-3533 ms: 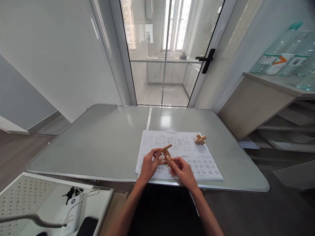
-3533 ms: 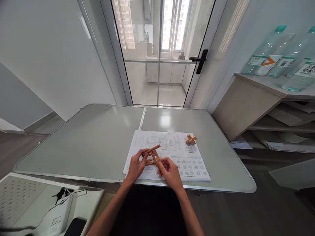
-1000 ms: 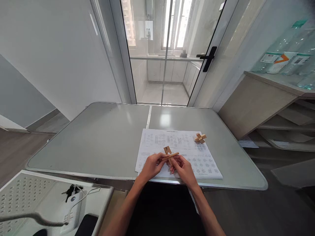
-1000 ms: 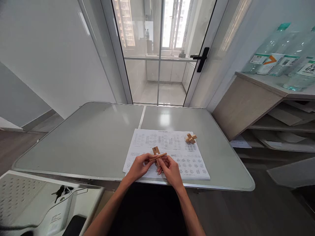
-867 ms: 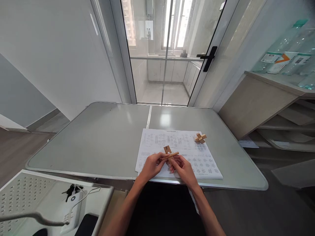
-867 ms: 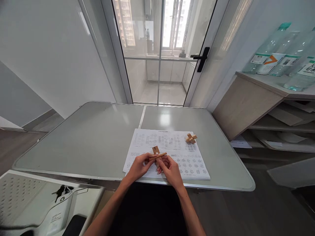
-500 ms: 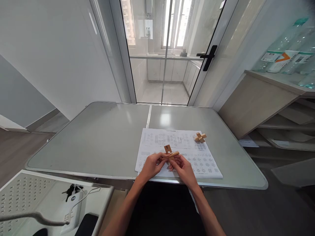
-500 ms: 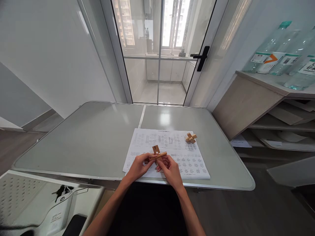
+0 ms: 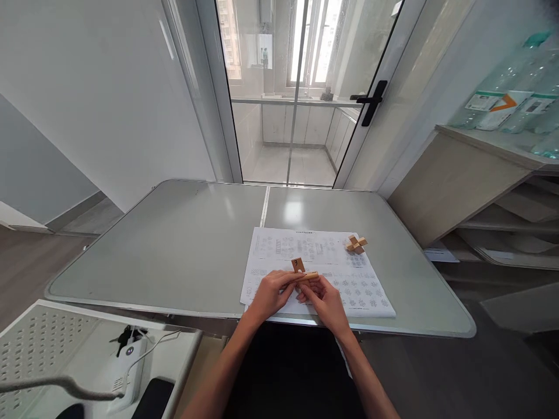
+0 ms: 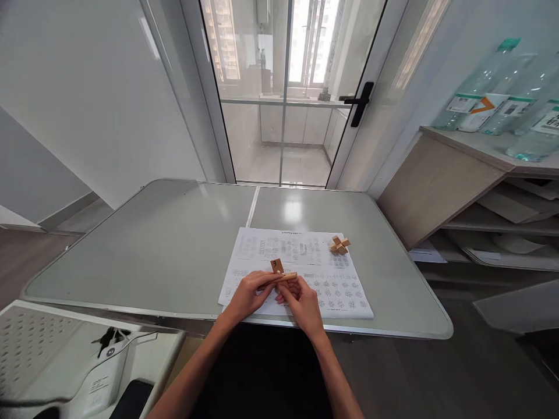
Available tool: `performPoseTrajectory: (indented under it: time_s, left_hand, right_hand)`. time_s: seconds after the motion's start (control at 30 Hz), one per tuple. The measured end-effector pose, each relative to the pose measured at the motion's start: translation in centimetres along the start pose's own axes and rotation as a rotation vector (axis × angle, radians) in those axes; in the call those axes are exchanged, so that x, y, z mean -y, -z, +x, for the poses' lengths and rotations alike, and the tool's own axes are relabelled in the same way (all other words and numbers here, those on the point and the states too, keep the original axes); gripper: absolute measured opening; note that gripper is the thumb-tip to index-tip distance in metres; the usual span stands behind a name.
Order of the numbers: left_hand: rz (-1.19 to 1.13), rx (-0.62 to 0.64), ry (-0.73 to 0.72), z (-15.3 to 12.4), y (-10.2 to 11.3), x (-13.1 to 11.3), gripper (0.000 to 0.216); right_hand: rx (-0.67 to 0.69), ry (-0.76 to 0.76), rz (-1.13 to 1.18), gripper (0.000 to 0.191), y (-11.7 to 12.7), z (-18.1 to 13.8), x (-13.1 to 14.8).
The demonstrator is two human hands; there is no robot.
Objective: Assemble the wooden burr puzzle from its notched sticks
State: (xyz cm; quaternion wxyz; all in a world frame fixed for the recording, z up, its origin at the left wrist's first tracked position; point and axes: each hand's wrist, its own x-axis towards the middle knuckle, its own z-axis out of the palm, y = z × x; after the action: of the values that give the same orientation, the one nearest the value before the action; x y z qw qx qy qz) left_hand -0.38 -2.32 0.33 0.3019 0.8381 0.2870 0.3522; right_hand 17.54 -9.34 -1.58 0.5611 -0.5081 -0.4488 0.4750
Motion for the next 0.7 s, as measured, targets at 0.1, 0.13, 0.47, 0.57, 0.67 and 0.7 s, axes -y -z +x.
performPoseTrajectory:
  time_s: [0.1, 0.13, 0.47, 0.57, 0.67, 0.7]
  left_hand:
    - [-0.002, -0.004, -0.003, 0.0, -0.1, 0.1, 0.036]
    - [-0.002, -0.001, -0.002, -0.1, -0.1, 0.2, 0.036]
    - [-0.076, 0.007, 0.023, 0.1, 0.1, -0.3, 0.034]
    - [-0.137, -0.033, 0.028, 0.2, 0.4, -1.0, 0.031]
    - [-0.105, -0.131, 0.046, 0.2, 0.5, -1.4, 0.039]
    - [-0.079, -0.168, 0.071, 0.3, 0.5, -1.3, 0.041]
  right_hand:
    - [-0.004, -0.002, 0.027, 0.038, 0.0, 0.0, 0.1]
    - [-0.006, -0.002, 0.032, 0.037, 0.0, 0.0, 0.1]
    - [-0.023, -0.003, 0.070, 0.040, -0.1, 0.0, 0.4]
    - [-0.045, 0.004, 0.099, 0.041, -0.1, 0.1, 0.5]
    - [-0.068, 0.009, 0.112, 0.040, 0.0, 0.2, 0.4]
    - [-0.076, 0.010, 0.111, 0.039, 0.1, 0.2, 0.3]
